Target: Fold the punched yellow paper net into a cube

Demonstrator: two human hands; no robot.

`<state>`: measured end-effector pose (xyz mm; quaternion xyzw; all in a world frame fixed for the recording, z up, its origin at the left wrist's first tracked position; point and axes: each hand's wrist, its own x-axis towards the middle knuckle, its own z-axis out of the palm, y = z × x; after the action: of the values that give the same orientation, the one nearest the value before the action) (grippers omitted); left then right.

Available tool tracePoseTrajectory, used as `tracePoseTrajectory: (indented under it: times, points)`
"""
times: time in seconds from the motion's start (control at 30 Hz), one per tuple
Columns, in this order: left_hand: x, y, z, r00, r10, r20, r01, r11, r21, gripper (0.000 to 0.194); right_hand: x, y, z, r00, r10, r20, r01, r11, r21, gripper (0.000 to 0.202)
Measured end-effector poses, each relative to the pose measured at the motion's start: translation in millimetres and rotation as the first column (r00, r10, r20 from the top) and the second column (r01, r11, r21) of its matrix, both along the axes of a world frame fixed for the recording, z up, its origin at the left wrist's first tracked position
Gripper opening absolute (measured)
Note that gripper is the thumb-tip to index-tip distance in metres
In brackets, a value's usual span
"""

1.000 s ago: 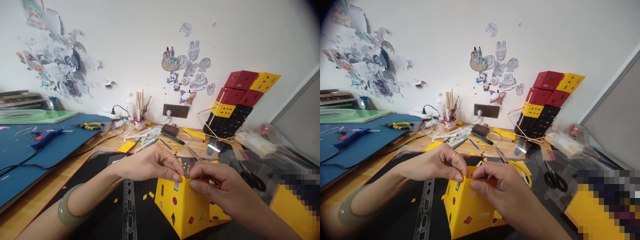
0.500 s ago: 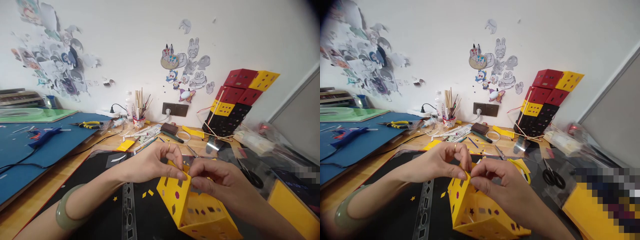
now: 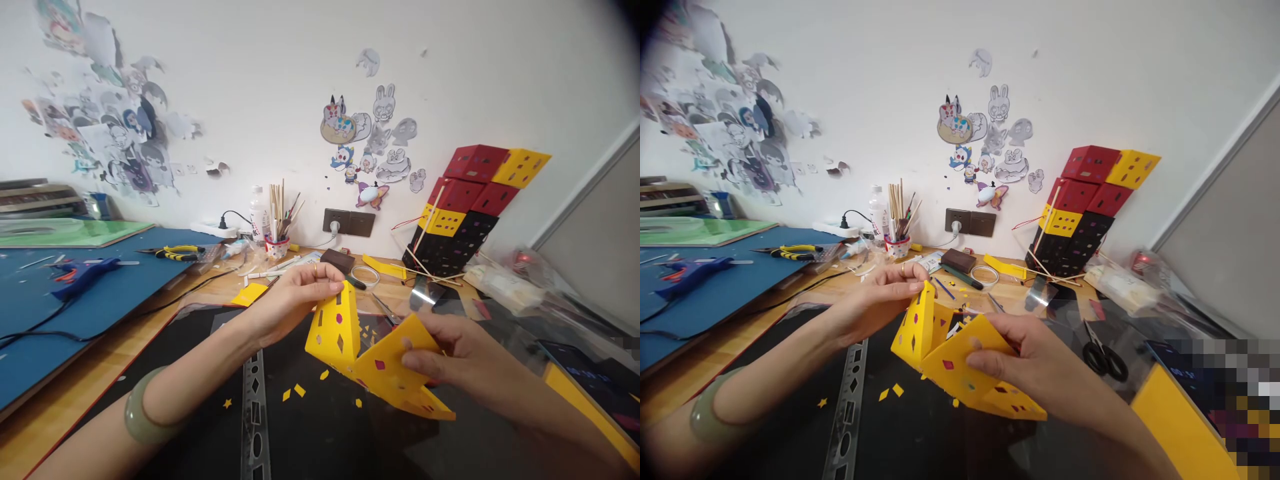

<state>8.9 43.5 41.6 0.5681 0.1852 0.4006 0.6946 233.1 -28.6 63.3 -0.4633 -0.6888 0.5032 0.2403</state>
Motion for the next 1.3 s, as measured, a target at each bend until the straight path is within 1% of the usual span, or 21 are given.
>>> tracePoseTrajectory:
  times: [0.03,0.1,0.2,0.27,0.33,0.4,0.47,0.63,0.87,1.07,1.2,1.3]
  points:
    - [0,-1,0.7,1.000,-0.018,0.009,0.018,1.000,-0.010,0.013,-3,0,0.3,0.999,-0.028,0.028,0.027,0.999,0.036,0.028]
    - [1,-3,1.7,0.999,-0.045,0.018,0.045,0.999,-0.013,0.013,-8,-2,1.8,0.996,-0.061,0.059,0.054,0.991,0.119,0.024]
    - [0,-6,1.6,0.998,-0.057,-0.026,0.058,0.997,0.054,0.010,-14,-6,2.7,0.995,-0.056,0.077,0.042,0.983,0.179,0.023]
    - [-1,-8,1.2,0.995,-0.067,-0.077,0.076,0.990,0.117,0.008,-16,-9,0.9,0.997,-0.040,0.069,0.030,0.989,0.145,0.023]
    - [-1,-9,1.3,0.988,-0.084,-0.127,0.105,0.979,0.172,0.006,-18,-13,-2.4,0.997,-0.034,0.064,0.029,0.997,0.079,0.023]
    - [-1,-11,2.1,0.982,-0.097,-0.163,0.131,0.968,0.215,0.006,-20,-16,-5.4,0.998,-0.027,0.063,0.026,0.999,0.022,0.025]
    - [-1,-14,3.3,0.977,-0.099,-0.187,0.144,0.960,0.241,0.006,-22,-17,-7.0,0.999,-0.013,0.051,0.013,1.000,-0.003,0.028]
    - [1,-19,4.8,0.976,-0.079,-0.200,0.129,0.960,0.248,0.006,-27,-15,-5.8,1.000,0.006,-0.011,-0.006,1.000,0.019,0.024]
    - [2,-20,5.2,0.976,-0.124,-0.181,0.171,0.947,0.271,0.005,-27,-12,-5.4,0.999,0.017,-0.040,-0.015,0.998,0.066,0.016]
    - [2,-21,7.0,0.971,-0.150,-0.184,0.196,0.945,0.263,0.003,-25,-10,-4.8,0.997,0.051,-0.055,-0.049,0.998,0.035,0.020]
    - [3,-22,9.3,0.970,-0.182,-0.160,0.218,0.943,0.253,0.005,-25,-10,-6.3,0.998,0.054,-0.039,-0.053,0.998,0.036,0.017]
    - [3,-23,10.0,0.969,-0.200,-0.141,0.231,0.939,0.256,0.007,-24,-9,-8.4,0.998,0.056,-0.042,-0.055,0.998,0.012,0.016]
